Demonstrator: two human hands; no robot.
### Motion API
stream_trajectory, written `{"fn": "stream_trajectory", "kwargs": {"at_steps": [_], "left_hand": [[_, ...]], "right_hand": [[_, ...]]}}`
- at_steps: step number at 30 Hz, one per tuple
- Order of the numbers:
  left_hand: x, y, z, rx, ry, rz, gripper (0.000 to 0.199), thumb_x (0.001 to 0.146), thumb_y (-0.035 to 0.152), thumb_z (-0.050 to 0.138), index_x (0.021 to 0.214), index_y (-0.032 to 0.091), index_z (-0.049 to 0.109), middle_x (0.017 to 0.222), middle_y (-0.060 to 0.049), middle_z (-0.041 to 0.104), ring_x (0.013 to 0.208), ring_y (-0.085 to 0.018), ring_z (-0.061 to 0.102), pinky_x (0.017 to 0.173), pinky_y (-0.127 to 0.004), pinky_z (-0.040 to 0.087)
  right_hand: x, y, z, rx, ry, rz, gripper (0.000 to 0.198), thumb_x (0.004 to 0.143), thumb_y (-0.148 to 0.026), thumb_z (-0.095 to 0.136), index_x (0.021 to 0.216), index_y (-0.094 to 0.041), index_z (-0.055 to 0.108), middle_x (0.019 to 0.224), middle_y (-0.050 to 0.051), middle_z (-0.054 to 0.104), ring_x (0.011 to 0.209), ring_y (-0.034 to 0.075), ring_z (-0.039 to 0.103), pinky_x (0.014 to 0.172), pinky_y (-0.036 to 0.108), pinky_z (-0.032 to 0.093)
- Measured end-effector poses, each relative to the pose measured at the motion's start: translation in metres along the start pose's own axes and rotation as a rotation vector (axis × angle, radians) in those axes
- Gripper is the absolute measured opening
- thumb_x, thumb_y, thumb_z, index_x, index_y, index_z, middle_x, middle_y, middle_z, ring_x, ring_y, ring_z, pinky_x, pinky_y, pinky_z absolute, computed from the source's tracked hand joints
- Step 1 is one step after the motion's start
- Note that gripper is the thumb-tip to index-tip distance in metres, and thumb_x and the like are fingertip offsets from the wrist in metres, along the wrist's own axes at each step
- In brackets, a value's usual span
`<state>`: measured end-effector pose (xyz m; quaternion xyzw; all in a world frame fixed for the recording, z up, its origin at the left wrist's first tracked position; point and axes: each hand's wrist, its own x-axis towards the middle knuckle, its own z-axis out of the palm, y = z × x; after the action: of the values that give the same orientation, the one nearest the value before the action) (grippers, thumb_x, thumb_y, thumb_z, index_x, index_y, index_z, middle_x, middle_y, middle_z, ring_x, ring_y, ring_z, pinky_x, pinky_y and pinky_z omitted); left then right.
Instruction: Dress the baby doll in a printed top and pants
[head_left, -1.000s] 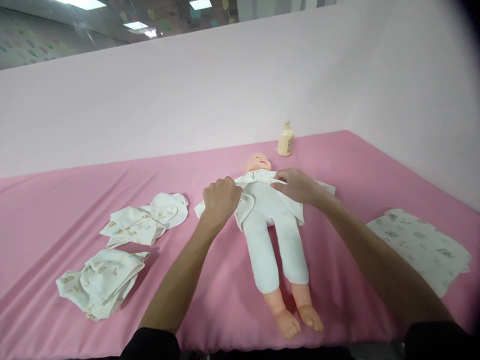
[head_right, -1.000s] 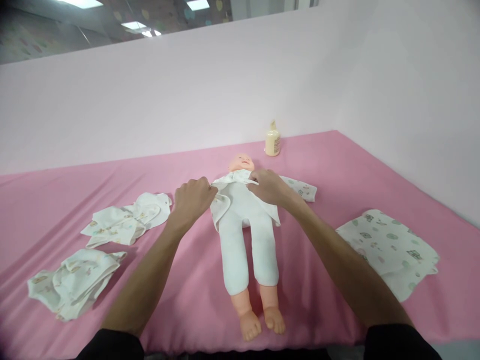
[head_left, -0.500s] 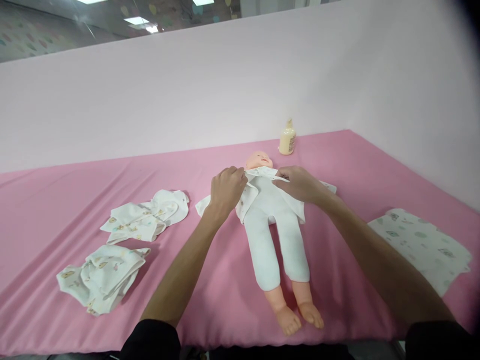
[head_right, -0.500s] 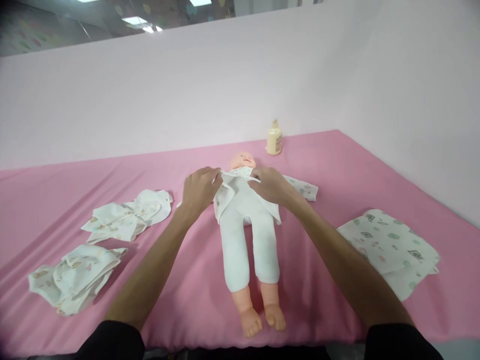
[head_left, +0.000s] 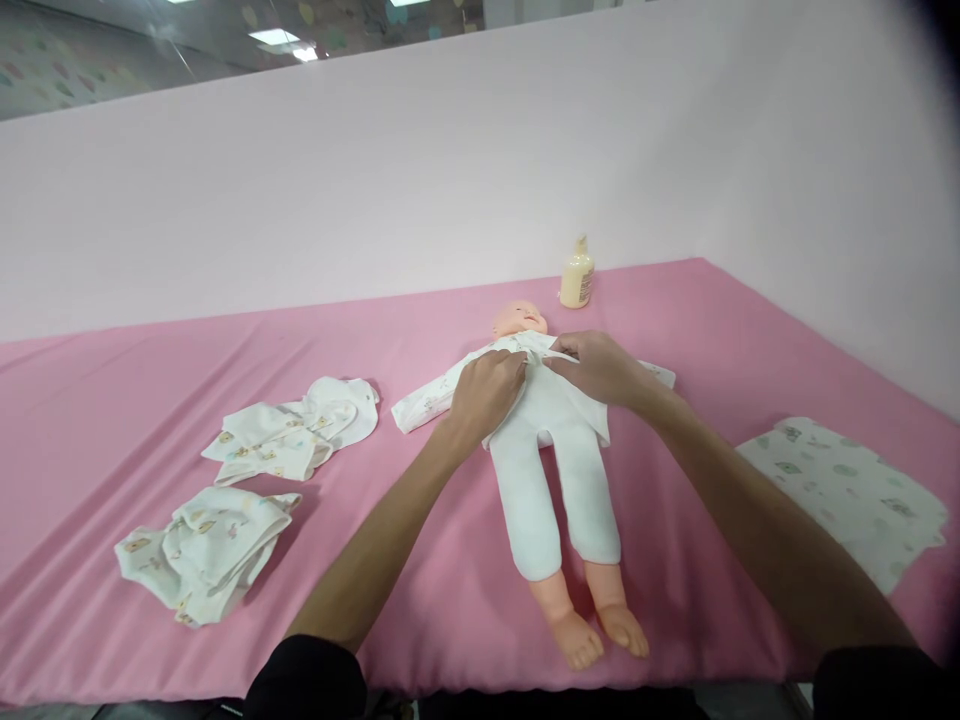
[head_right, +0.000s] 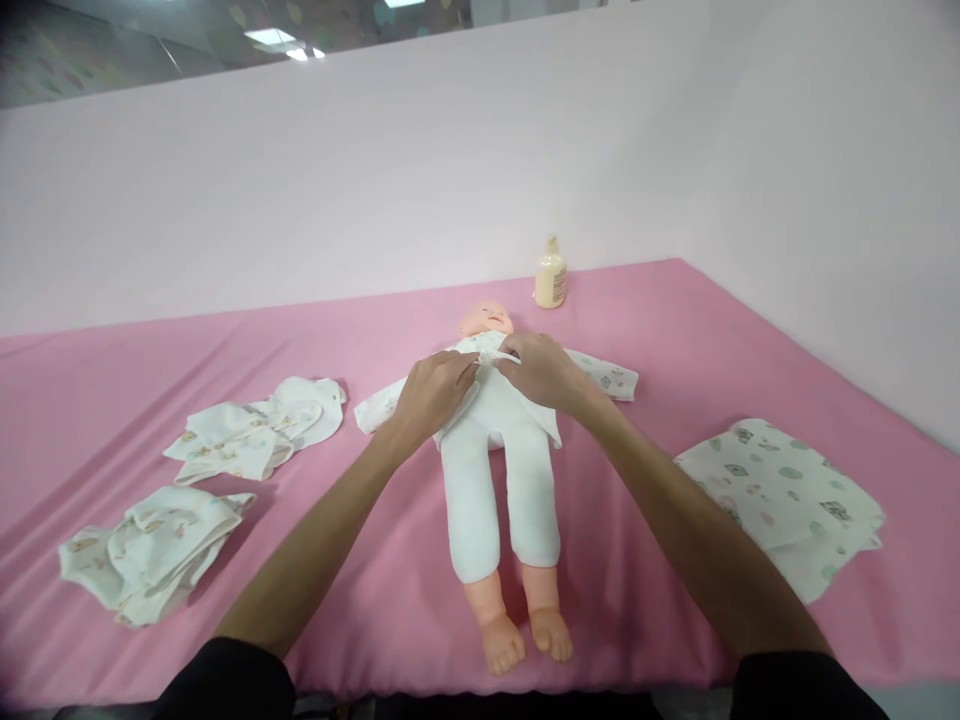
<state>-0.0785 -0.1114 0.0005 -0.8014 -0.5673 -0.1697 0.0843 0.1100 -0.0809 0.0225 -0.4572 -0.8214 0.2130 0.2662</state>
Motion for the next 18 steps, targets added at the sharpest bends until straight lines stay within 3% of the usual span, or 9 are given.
{"fn": "stream_trajectory", "kwargs": {"at_steps": [5, 13, 18], "left_hand": [[-0.0003, -0.0004, 0.0013, -0.019, 0.029, -0.031, 0.026, 0.099, 0.021, 0.037, 0.103, 0.018, 0.063, 0.089, -0.005, 0.067, 0.075, -0.017, 0.057, 0.062, -0.029, 0.029], [-0.0005, 0.0023, 0.0055, -0.012, 0.066, -0.036, 0.029, 0.098, 0.020, 0.038, 0.102, 0.018, 0.066, 0.095, -0.005, 0.070, 0.082, -0.018, 0.061, 0.065, -0.029, 0.034], [-0.0015, 0.0056, 0.0073, -0.013, 0.124, -0.056, 0.028, 0.098, 0.021, 0.038, 0.098, 0.017, 0.066, 0.092, -0.005, 0.070, 0.083, -0.017, 0.062, 0.065, -0.030, 0.033]], "right_hand": [[-0.0009, -0.0006, 0.0010, 0.011, -0.018, 0.003, 0.031, 0.090, -0.032, 0.052, 0.064, -0.021, 0.037, 0.062, -0.004, 0.038, 0.057, 0.012, 0.034, 0.055, 0.030, 0.024], [-0.0012, -0.0042, 0.0030, 0.001, -0.022, 0.025, 0.021, 0.089, -0.032, 0.053, 0.073, -0.020, 0.053, 0.070, -0.001, 0.055, 0.061, 0.013, 0.044, 0.056, 0.030, 0.028], [-0.0006, -0.0027, 0.0048, 0.020, 0.008, 0.050, 0.028, 0.089, -0.032, 0.053, 0.065, -0.021, 0.043, 0.062, -0.003, 0.044, 0.057, 0.012, 0.036, 0.054, 0.029, 0.026]]}}
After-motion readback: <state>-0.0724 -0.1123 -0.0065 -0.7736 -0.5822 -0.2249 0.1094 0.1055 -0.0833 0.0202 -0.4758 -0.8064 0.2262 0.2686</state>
